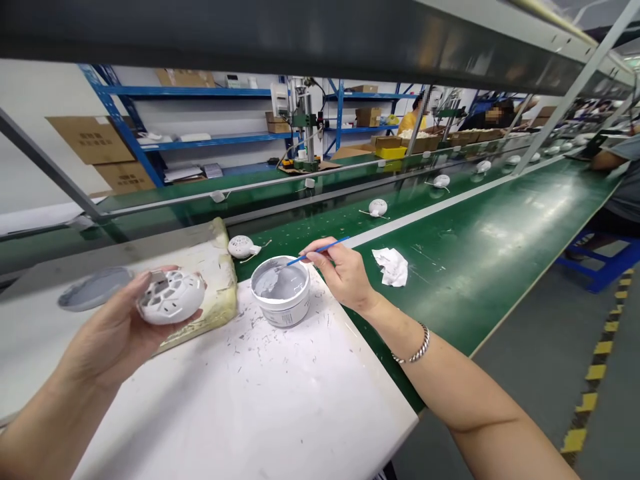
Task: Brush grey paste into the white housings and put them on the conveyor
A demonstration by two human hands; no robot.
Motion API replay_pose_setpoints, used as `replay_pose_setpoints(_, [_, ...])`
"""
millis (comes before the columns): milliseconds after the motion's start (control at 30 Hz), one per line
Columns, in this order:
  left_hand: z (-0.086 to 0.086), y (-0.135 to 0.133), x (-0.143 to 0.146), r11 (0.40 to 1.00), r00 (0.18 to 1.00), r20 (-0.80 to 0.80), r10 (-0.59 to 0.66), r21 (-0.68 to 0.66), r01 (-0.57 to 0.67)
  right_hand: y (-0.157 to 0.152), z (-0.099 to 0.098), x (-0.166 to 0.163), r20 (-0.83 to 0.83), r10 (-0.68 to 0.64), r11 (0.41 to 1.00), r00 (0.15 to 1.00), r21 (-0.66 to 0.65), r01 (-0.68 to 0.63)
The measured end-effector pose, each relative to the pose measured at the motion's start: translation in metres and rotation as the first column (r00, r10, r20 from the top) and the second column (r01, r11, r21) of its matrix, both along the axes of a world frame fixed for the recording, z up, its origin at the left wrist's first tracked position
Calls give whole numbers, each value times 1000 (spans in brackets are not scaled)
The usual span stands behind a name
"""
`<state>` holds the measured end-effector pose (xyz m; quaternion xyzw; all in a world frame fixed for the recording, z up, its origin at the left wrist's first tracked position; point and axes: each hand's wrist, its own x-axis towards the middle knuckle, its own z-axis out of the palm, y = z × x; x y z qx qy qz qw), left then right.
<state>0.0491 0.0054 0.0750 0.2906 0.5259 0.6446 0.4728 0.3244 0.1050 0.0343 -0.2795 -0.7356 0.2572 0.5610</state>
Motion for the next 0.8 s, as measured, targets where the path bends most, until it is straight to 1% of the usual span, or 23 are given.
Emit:
replay_pose_setpoints(200, [1,-2,7,993,998,65,5,-115,2,2,1,-1,99,10,997,995,78,-18])
replay_pose_setpoints(300, [0,2,5,989,996,88,-13,-147,26,1,4,-3,134,0,996,991,86,-12])
replay_pose_setpoints(400, [0,5,3,987,996,88,-8,-159,22,-2,6,-4,136,28,997,990,61,-37])
replay_pose_setpoints(467, [0,4,4,984,996,85,7,-177,8,-3,6,-5,89,73,997,993,-8,-72])
replay_pose_setpoints(533, [1,1,6,981,998,70,10,-194,4,-3,5,-6,-17,113,987,993,-117,-114])
replay_pose_setpoints(567, [1,-1,8,979,998,59,6,-202,6,-1,4,-6,-80,118,976,990,-177,-130])
replay_pose_setpoints(633, [2,-3,11,977,999,44,-2,-215,12,3,2,-7,-201,86,943,976,-299,-144])
replay_pose_setpoints(733, [0,-6,11,974,999,41,-7,-227,16,10,-1,-8,-346,6,859,938,-479,-182])
replay_pose_setpoints(800, [-4,-6,7,973,999,46,-10,-231,20,14,-1,-8,-436,-50,775,898,-584,-240])
